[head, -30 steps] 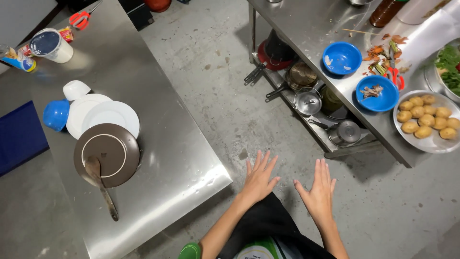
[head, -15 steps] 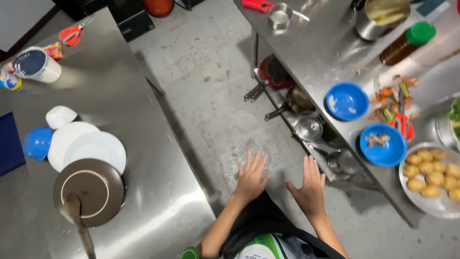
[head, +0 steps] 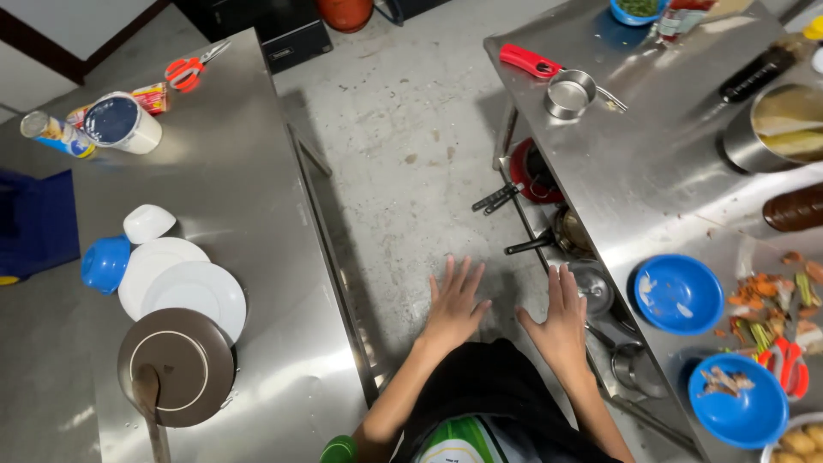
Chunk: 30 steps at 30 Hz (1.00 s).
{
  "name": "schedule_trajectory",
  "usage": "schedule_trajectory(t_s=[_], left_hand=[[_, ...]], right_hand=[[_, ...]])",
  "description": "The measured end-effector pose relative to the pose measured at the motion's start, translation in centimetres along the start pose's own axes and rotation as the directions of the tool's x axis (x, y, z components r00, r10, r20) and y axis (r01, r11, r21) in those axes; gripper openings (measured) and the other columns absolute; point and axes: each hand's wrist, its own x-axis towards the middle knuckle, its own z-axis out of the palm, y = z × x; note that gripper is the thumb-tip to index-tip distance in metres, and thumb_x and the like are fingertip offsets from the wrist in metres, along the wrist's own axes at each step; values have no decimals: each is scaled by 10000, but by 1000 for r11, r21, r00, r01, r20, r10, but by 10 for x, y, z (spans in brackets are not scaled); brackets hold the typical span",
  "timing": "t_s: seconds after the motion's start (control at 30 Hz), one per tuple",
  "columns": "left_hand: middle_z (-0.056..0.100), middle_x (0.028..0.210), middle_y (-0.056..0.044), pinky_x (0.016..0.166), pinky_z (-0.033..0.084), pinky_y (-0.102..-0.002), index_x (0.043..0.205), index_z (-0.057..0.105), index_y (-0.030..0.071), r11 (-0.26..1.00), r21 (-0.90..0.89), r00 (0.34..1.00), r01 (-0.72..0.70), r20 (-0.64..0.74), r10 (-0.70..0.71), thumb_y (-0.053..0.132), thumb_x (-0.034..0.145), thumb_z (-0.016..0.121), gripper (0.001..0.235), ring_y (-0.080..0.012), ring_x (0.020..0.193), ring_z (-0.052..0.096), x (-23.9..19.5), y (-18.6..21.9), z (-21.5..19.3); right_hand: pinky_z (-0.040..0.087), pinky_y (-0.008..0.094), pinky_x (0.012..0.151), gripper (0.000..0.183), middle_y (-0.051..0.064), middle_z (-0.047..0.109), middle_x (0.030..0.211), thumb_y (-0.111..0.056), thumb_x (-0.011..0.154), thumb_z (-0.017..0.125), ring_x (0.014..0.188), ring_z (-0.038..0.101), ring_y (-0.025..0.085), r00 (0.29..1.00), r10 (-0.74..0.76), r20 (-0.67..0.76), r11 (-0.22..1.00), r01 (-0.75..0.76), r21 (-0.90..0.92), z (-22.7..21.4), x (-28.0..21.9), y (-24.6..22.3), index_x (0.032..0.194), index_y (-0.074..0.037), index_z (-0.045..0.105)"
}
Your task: The person places tongs into a sink, then picks up a metal strainer and rinses it under running water. They proceed to rinse several white mugs and a spoon, placing each item into the sink basin after rinsing.
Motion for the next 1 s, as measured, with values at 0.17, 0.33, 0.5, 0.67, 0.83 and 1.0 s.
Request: schedule_trajectory(t_s=[0.17, 0.33, 0.5, 0.67, 0.83, 1.0], left_hand=[[168, 1686, -239, 1146, -27, -765, 1610, 294, 93, 993, -4, 993, 117, -23, -117, 363, 1067, 491, 638, -479, 1552, -16, 28, -6, -12], [159, 1687, -226, 1145, -17, -768, 1622, 267, 122, 989, -40, 989, 144, -10, -145, 388, 1062, 465, 650, -483, 1548, -56, 71, -11, -17], [128, 1695, -238, 1141, -15, -764, 1627, 267, 115, 981, -154, 992, 120, -15, -124, 406, 1064, 457, 662, -489, 1542, -93, 143, -4, -33], [172, 1694, -215, 1162, 44, -751, 1633, 259, 135, 967, -205, 988, 153, -5, -157, 429, 1072, 452, 663, -456, 1562, -12, 228, 7, -49], [284, 1667, -193, 1185, 126, -711, 1620, 318, 150, 918, -354, 982, 180, 19, -186, 454, 1092, 416, 617, -427, 1566, 104, 315, 0, -36], [320, 1627, -266, 1242, 179, -636, 1600, 378, 211, 786, -569, 964, 241, 45, -263, 529, 1106, 310, 592, -454, 1524, 207, 386, -13, -18]], right_hand=[[330, 711, 1130, 1002, 257, 315, 1640, -431, 760, 783, 1491, 325, 479, 998, -55, 13, 998, 55, -3, 5, 55, 11, 1601, -88, 361], [306, 668, 1143, 1045, 272, 269, 1651, -439, 782, 783, 1498, 286, 492, 994, -102, 31, 994, 101, 36, 5, 118, 27, 1633, -72, 299], [247, 598, 1195, 1068, 232, 236, 1672, -434, 823, 791, 1524, 238, 445, 994, -108, 1, 988, 107, 114, -3, 189, 39, 1664, -107, 220], [303, 599, 1176, 1131, 202, 210, 1688, -433, 773, 817, 1532, 229, 428, 998, -33, 55, 990, 25, 139, -17, 261, 51, 1668, -124, 198], [396, 652, 1106, 1137, 225, 161, 1683, -342, 804, 823, 1509, 232, 485, 998, -7, 67, 984, -5, 180, -31, 322, 60, 1669, -99, 126], [400, 600, 1147, 1222, 191, 174, 1698, -340, 749, 884, 1525, 250, 438, 995, 87, 38, 975, -93, 201, -19, 374, 85, 1678, -108, 125]])
